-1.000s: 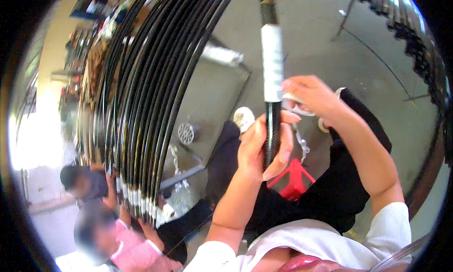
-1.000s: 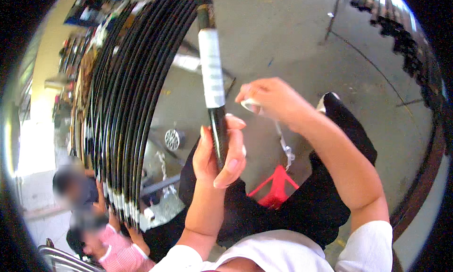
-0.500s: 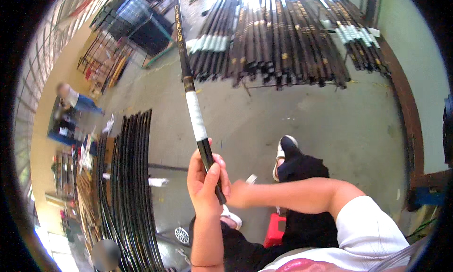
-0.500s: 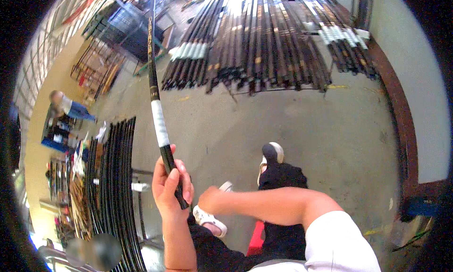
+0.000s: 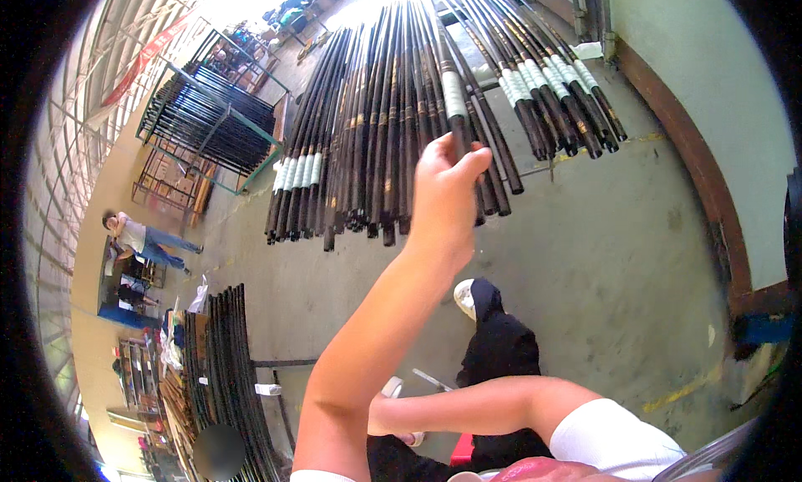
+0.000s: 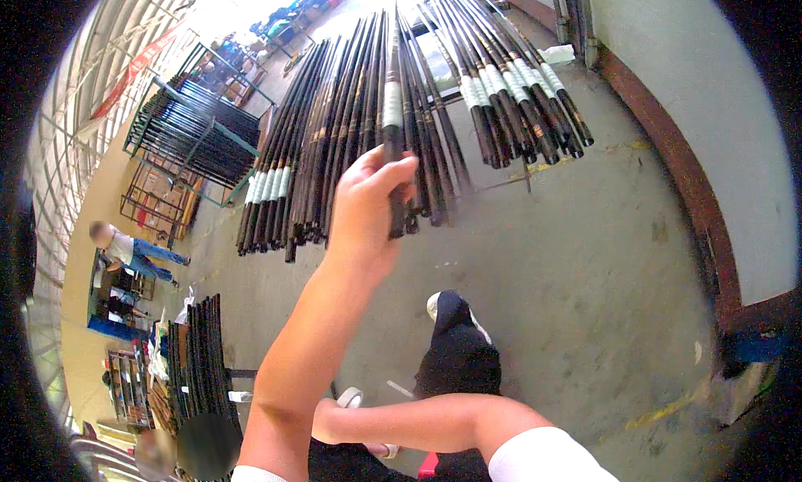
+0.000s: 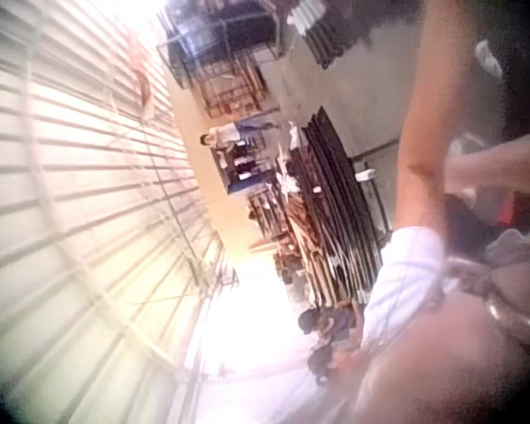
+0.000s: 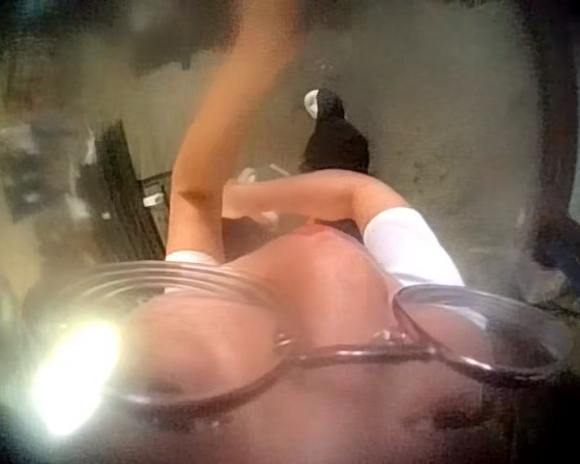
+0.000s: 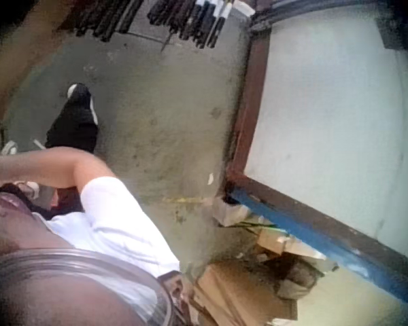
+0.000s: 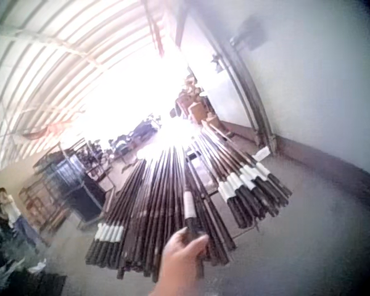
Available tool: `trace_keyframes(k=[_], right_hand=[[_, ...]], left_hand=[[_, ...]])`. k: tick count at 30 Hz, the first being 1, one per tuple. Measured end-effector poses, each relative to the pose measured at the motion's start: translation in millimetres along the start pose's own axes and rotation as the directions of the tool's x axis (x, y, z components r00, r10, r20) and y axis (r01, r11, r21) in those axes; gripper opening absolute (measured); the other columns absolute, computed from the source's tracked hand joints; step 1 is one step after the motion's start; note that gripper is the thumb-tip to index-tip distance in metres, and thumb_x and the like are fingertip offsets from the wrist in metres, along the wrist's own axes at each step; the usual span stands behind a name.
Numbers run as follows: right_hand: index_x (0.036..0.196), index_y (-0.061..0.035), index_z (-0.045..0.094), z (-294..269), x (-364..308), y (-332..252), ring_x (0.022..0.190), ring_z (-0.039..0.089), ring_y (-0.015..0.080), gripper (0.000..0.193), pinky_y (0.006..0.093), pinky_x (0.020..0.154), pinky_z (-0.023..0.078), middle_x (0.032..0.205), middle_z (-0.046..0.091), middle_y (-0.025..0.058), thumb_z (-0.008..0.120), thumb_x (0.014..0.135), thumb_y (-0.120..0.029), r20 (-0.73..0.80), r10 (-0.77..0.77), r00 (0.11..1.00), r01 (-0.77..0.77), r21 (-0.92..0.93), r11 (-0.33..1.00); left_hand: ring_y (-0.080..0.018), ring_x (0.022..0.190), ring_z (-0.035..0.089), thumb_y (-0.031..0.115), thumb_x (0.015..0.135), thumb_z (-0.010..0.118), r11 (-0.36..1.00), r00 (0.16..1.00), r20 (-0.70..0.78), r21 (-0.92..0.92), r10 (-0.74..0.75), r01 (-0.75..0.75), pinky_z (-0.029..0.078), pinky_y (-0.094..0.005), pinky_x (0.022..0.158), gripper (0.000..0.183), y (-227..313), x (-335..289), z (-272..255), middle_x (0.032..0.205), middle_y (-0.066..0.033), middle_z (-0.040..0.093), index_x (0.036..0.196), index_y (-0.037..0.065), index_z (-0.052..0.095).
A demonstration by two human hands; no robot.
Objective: The person applies white labels to long black rods, wrapping the labels around the rods by hand and then placing each finished rod onto a stack on a table.
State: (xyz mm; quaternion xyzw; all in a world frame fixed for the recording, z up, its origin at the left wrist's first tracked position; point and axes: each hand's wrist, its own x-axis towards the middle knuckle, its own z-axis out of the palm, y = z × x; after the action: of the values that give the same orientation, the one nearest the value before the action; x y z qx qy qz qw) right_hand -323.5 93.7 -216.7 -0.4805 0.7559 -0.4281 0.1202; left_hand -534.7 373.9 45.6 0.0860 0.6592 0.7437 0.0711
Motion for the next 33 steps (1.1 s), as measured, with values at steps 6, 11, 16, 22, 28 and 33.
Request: trace_keyframes(k=[6,11,16,22,28,33], right_hand=[[0.111,-0.0105,0.059,-77,-13,-35,0.115,0.048,0.0214,0.028,0.035,0.087,0.042,0.121,0.055,0.0061,0.053,0.084,-0.013,-0.046,0.083,0.996,-0.037,0.621,0.783],[0.111,-0.0103,0.059,-84,-23,-26,0.114,0.049,0.021,0.027,0.0347,0.087,0.042,0.12,0.055,0.0061,0.053,0.084,-0.013,-0.025,0.081,0.996,-0.044,0.664,0.747],[0.111,-0.0102,0.059,-88,-34,-18,0.112,0.049,0.0205,0.027,0.0344,0.087,0.042,0.119,0.056,0.006,0.053,0.084,-0.013,-0.016,0.089,0.996,-0.054,0.679,0.732],[0.11,-0.01,0.059,-91,-37,-17,0.111,0.049,0.02,0.027,0.034,0.087,0.042,0.118,0.056,0.006,0.053,0.084,-0.014,-0.018,0.089,0.996,-0.052,0.687,0.725],[0.11,-0.0099,0.059,-95,-37,-18,0.109,0.05,0.0195,0.027,0.0337,0.086,0.042,0.117,0.056,0.0059,0.053,0.084,-0.014,-0.02,0.087,0.996,-0.048,0.693,0.72],[0.11,-0.0097,0.058,-97,-35,-21,0.108,0.05,0.0191,0.026,0.0334,0.086,0.042,0.115,0.056,0.0059,0.053,0.084,-0.015,-0.019,0.084,0.996,-0.047,0.693,0.72]], left_hand=[[-0.015,0.087,0.05,0.005,0.076,0.054,0.991,0.991,-0.013,-0.009,-0.135,0.135,0.04,-0.0297,0.08,0.037,-45,67,36,0.096,-0.0083,0.053,0.111,-0.004,0.045],[-0.0248,0.097,0.053,0.009,0.076,0.055,0.965,0.987,-0.094,0.216,-0.132,0.149,0.043,-0.0344,0.082,0.042,-70,114,56,0.102,-0.0147,0.055,0.115,-0.001,0.045],[-0.0315,0.119,0.037,0.019,0.075,0.062,0.755,0.971,-0.234,0.628,-0.048,0.189,0.031,-0.0461,0.098,0.048,-78,116,72,0.125,-0.0154,0.04,0.119,0.006,0.048],[-0.0298,0.119,0.034,0.02,0.075,0.061,0.573,0.96,-0.28,0.791,0.027,0.214,0.03,-0.0443,0.098,0.047,-71,106,81,0.123,-0.0139,0.037,0.118,0.006,0.048],[-0.0307,0.121,0.032,0.029,0.076,0.061,0.399,0.988,-0.149,0.909,0.031,0.125,0.028,-0.0437,0.098,0.053,-65,102,92,0.129,-0.0145,0.035,0.118,0.0,0.047],[-0.0312,0.121,0.035,0.041,0.076,0.059,0.318,0.994,-0.008,0.948,0.111,-0.028,0.028,-0.0462,0.097,0.065,-65,104,83,0.129,-0.0162,0.041,0.13,0.007,0.043]])
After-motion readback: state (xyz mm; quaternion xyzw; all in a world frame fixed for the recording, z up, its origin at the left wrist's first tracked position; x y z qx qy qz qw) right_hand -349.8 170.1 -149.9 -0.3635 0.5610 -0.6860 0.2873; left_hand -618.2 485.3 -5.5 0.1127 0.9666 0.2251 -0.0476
